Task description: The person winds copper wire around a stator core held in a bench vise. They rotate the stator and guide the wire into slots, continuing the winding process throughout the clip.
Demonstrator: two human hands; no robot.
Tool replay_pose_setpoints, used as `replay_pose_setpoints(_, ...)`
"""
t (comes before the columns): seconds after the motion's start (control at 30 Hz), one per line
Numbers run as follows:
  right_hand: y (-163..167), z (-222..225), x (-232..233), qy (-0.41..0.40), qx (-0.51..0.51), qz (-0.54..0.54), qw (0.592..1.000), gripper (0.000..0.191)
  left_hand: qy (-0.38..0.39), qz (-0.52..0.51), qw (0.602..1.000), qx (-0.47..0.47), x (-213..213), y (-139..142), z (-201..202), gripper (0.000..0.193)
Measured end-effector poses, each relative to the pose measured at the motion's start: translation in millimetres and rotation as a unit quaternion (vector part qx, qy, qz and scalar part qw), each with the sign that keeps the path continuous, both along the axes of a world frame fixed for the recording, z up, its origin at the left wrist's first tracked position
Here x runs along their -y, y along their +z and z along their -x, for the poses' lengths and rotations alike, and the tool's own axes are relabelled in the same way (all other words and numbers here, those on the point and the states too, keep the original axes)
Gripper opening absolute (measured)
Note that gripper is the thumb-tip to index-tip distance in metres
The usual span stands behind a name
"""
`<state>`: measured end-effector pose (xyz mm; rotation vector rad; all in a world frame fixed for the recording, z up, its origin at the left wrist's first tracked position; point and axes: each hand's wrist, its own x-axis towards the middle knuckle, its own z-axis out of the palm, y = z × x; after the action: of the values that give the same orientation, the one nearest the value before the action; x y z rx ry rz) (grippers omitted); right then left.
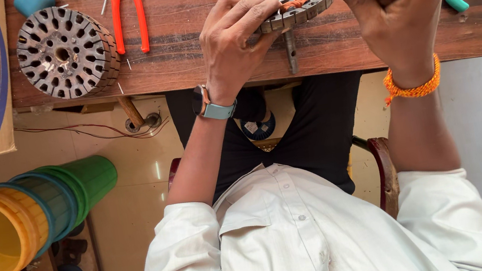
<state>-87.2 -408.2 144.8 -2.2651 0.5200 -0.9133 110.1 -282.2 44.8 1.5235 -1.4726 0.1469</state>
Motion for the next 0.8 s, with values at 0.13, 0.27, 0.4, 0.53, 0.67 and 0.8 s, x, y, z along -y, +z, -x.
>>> replay_pose_setpoints(0.13,6,-1,-2,0.028,-0.026,0.008,0.999,0.007,0.003,-0.012,1.000,-0.006,0,1,2,0.043)
replay_pose_setpoints(0.27,7,2,-7,0.005,-0.036,-0.061,0.997,0.011,0.009,-0.023,0.999,-0.023,-1,4,6,0.043)
replay_pose_setpoints(0.4,8,2,-1,0.031,-0.016,-0.015,0.999,0.011,0.020,-0.021,0.999,-0.030,-1,4,9,0.042)
replay_pose_setpoints(0.53,6,-8,13,0.033,-0.024,0.055,0.998,0.006,0.029,-0.016,0.999,-0.038,2,4,12,0.042)
replay_pose_setpoints(0.67,0,-28,35,0.023,-0.077,0.077,0.994,0.004,0.020,-0.020,0.999,-0.037,2,12,10,0.041)
replay_pose_setpoints(0.8,-9,-58,55,0.106,-0.073,0.130,0.983,0.004,-0.005,-0.027,0.999,-0.042,-6,22,4,0.037)
